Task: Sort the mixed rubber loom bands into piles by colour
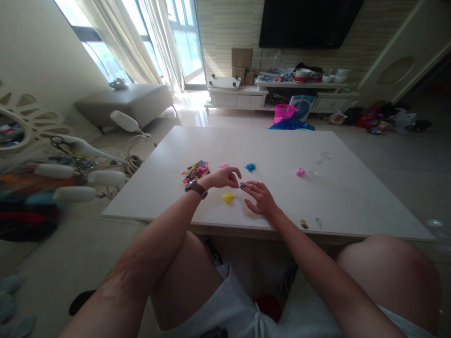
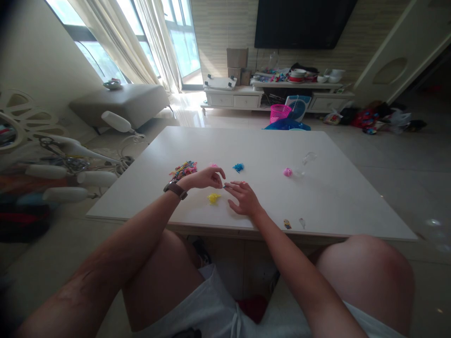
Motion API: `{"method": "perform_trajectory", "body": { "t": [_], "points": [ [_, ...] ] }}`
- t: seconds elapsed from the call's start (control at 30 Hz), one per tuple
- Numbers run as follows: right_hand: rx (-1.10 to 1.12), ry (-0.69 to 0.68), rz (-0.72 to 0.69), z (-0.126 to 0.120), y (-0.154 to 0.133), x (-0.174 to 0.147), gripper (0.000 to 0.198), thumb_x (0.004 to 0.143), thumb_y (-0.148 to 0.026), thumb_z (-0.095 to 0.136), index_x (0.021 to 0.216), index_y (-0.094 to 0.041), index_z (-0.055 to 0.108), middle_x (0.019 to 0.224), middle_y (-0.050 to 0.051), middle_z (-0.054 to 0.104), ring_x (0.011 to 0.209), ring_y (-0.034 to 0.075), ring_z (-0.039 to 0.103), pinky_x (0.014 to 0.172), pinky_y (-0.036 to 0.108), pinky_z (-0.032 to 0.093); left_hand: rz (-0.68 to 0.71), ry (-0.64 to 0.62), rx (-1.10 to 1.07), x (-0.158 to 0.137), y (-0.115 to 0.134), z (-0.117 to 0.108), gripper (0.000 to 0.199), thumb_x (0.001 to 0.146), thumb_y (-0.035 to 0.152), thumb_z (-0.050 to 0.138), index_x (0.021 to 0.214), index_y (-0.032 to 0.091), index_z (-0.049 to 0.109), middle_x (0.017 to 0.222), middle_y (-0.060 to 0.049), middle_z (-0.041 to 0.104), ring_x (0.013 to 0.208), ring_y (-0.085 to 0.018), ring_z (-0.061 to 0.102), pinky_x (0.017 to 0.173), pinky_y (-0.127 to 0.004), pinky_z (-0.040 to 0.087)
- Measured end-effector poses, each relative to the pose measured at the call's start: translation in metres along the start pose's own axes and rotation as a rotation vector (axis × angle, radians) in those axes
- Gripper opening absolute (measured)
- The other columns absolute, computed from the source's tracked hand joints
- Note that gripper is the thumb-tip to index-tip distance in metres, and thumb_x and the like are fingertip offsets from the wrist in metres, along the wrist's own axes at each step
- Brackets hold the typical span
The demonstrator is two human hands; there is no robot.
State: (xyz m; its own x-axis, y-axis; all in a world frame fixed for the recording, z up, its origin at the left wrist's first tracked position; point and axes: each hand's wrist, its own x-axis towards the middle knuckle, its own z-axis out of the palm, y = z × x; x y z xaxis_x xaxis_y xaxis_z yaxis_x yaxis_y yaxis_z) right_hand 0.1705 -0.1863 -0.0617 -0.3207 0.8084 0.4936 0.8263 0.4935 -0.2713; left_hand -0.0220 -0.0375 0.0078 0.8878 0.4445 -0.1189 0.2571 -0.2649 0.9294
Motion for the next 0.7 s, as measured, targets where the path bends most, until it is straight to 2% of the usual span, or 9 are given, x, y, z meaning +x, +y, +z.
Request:
{"method": "perform_trajectory", "body": {
  "t": [0.13, 0.2, 0.27, 0.5, 0.6, 0.7],
  "points": [
    [-0.023, 0.153, 0.173, 0.004, 0.004, 0.002, 0.039, 0.093, -0.028, 0.050, 0.129, -0.024, 0.063, 0.135, 0.007, 0.064, 0.128, 0.026, 0.052, 0.107, 0.045, 0.039, -0.001, 0.087, 0.116, 0.001, -0.002, -0.009, 0.018, 0.070, 0.021, 0.079, 0.081, 0.012, 0.068, 0.070, -0.006, 0.071, 0.064, -0.015, 0.064, 0.059, -0.025, 0.047],
    [-0.048, 0.251, 0.287, 0.006, 0.011, 0.005, 0.035, 0.095, -0.026, 0.046, 0.124, -0.023, 0.065, 0.130, 0.008, 0.065, 0.123, 0.026, 0.053, 0.105, 0.044, 0.040, -0.010, 0.110, 0.152, 0.001, -0.004, -0.014, 0.014, 0.070, 0.021, 0.078, 0.077, 0.011, 0.071, 0.066, -0.005, 0.070, 0.062, -0.014, 0.063, 0.058, -0.025, 0.047],
    [-0.081, 0.291, 0.374, 0.008, 0.022, 0.010, 0.032, 0.095, -0.026, 0.045, 0.119, -0.021, 0.066, 0.127, 0.009, 0.066, 0.120, 0.026, 0.054, 0.102, 0.043, 0.040, -0.021, 0.126, 0.161, 0.000, -0.006, -0.018, 0.014, 0.070, 0.023, 0.078, 0.077, 0.011, 0.072, 0.066, -0.006, 0.070, 0.063, -0.015, 0.064, 0.060, -0.026, 0.048],
    [-0.230, 0.126, 0.519, 0.012, 0.059, 0.042, 0.032, 0.096, -0.030, 0.045, 0.115, -0.019, 0.066, 0.126, 0.010, 0.066, 0.117, 0.027, 0.052, 0.093, 0.039, 0.039, -0.032, 0.159, 0.172, -0.010, -0.007, -0.025, 0.020, 0.068, 0.027, 0.079, 0.079, 0.011, 0.075, 0.069, -0.007, 0.073, 0.067, -0.017, 0.066, 0.062, -0.027, 0.049],
    [-0.242, 0.046, 0.541, 0.013, 0.067, 0.058, 0.030, 0.096, -0.030, 0.044, 0.112, -0.019, 0.067, 0.127, 0.010, 0.067, 0.119, 0.027, 0.051, 0.093, 0.039, 0.038, -0.055, 0.180, 0.194, -0.014, -0.003, -0.028, 0.020, 0.065, 0.026, 0.080, 0.078, 0.012, 0.075, 0.070, -0.006, 0.073, 0.069, -0.017, 0.066, 0.063, -0.027, 0.049],
    [-0.222, 0.023, 0.556, 0.015, 0.071, 0.067, 0.029, 0.096, -0.029, 0.045, 0.109, -0.020, 0.069, 0.131, 0.009, 0.066, 0.123, 0.027, 0.050, 0.095, 0.041, 0.038, -0.057, 0.217, 0.219, -0.016, 0.002, -0.032, 0.020, 0.064, 0.025, 0.080, 0.078, 0.013, 0.075, 0.072, -0.005, 0.073, 0.069, -0.016, 0.065, 0.063, -0.026, 0.048]
  ]
}}
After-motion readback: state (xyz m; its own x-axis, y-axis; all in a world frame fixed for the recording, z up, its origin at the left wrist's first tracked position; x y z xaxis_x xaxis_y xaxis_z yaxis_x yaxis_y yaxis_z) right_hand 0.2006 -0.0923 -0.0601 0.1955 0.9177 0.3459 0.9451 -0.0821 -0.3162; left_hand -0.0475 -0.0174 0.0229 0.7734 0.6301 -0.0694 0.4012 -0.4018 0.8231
